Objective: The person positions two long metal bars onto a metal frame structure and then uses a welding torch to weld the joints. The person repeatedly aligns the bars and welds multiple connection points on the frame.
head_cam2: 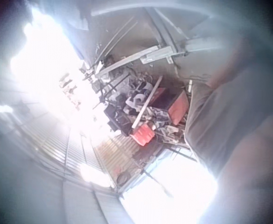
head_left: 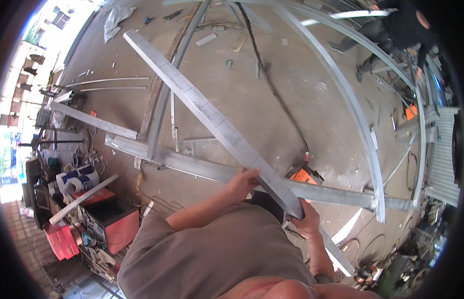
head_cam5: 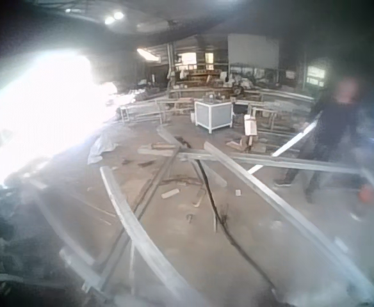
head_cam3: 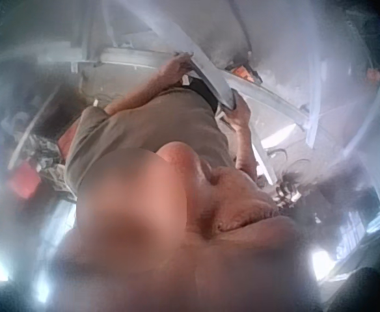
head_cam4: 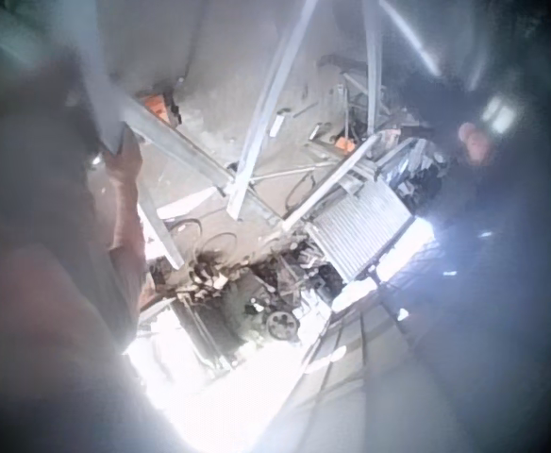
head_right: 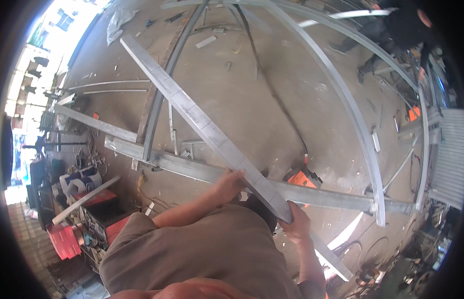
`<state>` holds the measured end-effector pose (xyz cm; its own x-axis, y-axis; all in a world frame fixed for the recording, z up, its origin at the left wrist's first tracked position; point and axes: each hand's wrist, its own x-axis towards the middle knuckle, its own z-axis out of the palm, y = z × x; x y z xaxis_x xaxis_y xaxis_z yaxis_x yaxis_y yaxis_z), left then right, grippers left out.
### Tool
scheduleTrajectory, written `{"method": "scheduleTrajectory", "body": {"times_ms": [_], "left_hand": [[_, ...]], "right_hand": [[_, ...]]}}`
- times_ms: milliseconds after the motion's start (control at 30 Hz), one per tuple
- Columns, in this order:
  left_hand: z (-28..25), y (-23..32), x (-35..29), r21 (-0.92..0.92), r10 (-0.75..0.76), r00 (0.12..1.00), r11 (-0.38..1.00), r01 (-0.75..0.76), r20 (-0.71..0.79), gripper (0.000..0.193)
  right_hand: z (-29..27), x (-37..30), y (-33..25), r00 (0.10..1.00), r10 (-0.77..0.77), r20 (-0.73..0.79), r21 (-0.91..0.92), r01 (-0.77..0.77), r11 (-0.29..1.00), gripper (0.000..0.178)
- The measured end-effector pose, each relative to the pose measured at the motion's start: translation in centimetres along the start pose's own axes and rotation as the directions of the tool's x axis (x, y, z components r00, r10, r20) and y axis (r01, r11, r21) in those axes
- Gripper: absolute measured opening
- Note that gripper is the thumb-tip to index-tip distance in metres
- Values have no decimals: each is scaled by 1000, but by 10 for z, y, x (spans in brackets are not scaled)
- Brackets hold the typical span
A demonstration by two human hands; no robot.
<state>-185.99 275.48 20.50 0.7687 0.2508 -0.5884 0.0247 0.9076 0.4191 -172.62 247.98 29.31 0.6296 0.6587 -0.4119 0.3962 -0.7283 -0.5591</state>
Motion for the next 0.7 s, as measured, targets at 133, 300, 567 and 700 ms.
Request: {"method": "scheduleTrajectory", "body": {"times_ms": [133, 300, 567, 700], "left_hand": [[-44, 17, 9, -24, -56, 978, 998, 62, 202, 46], [-28, 16, 29, -19, -53, 990, 998, 56, 134, 46], [70, 2, 12, 541, -99, 990, 841, 30, 99, 52], [93, 31, -39, 960, -249, 929, 5, -281, 273, 33]], "right_hand": [[-10, -49, -2, 986, 147, 81, 57, -152, 987, 87], [9, -52, 22, 951, -166, -259, -306, 82, 948, 82], [-21, -65, 61, 805, -284, -521, -368, 89, 926, 53], [-52, -91, 88, 817, -296, -494, -268, 181, 946, 61]]}}
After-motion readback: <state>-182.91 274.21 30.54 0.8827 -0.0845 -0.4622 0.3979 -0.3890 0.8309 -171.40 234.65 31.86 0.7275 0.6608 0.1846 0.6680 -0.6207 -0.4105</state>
